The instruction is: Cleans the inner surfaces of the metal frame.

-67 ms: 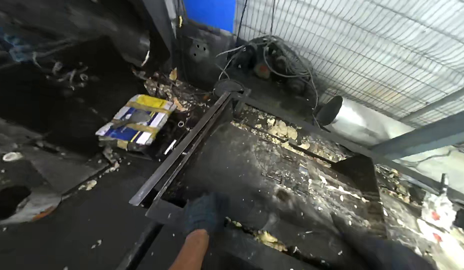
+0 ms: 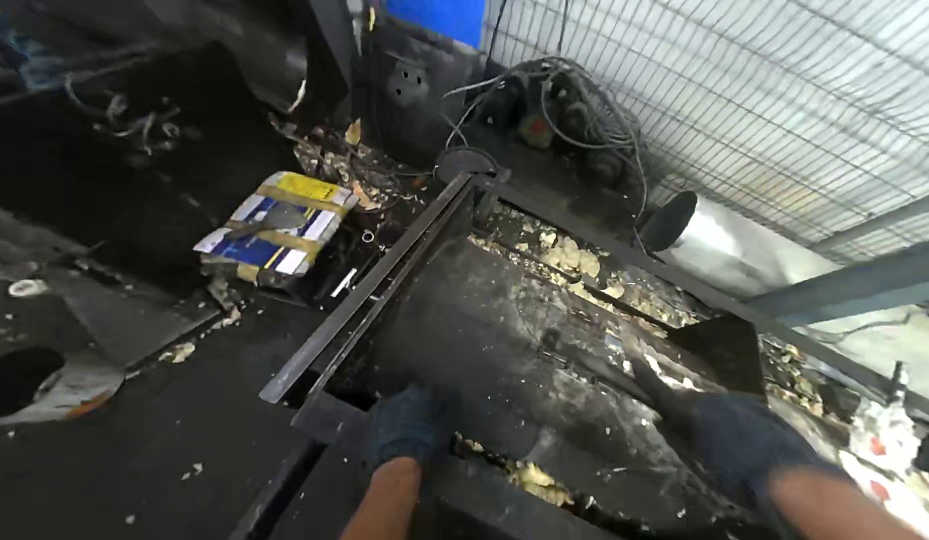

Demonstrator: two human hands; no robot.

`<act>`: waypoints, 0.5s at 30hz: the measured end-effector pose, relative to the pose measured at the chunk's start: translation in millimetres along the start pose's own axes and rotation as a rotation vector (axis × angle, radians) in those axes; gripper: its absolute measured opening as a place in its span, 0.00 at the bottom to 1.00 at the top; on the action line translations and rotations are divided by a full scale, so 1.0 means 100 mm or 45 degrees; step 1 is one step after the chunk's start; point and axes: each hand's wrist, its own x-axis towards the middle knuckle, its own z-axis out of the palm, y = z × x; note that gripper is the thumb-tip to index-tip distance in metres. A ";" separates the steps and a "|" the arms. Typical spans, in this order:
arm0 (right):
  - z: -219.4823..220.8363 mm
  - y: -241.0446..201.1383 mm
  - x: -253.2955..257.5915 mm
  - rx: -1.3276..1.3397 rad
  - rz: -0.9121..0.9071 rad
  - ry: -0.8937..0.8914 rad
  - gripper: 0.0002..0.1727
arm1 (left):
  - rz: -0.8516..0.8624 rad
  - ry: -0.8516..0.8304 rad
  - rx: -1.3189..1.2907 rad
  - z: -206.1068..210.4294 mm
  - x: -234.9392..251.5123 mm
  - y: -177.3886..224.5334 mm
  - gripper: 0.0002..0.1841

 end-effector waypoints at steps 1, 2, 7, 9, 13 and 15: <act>-0.22 -0.12 0.30 -0.069 0.005 -0.026 0.40 | -0.003 -0.005 -0.008 -0.02 0.01 0.01 0.35; -0.37 -0.23 0.52 -0.134 0.012 -0.049 0.41 | -0.008 -0.009 -0.005 -0.03 0.00 0.01 0.34; -0.57 -0.55 0.93 -0.365 -0.030 -0.125 0.39 | 0.007 -0.092 0.042 -0.12 -0.02 0.03 0.32; -0.46 -0.53 1.05 -0.508 -0.015 -0.076 0.36 | 0.015 -0.110 0.033 -0.20 -0.04 0.04 0.32; -0.70 -0.86 0.93 -0.564 0.058 -0.184 0.32 | 0.026 -0.142 0.020 -0.25 -0.03 0.04 0.31; -0.80 -0.97 0.83 -0.522 0.003 -0.156 0.34 | 0.055 -0.139 0.006 -0.28 -0.04 0.04 0.31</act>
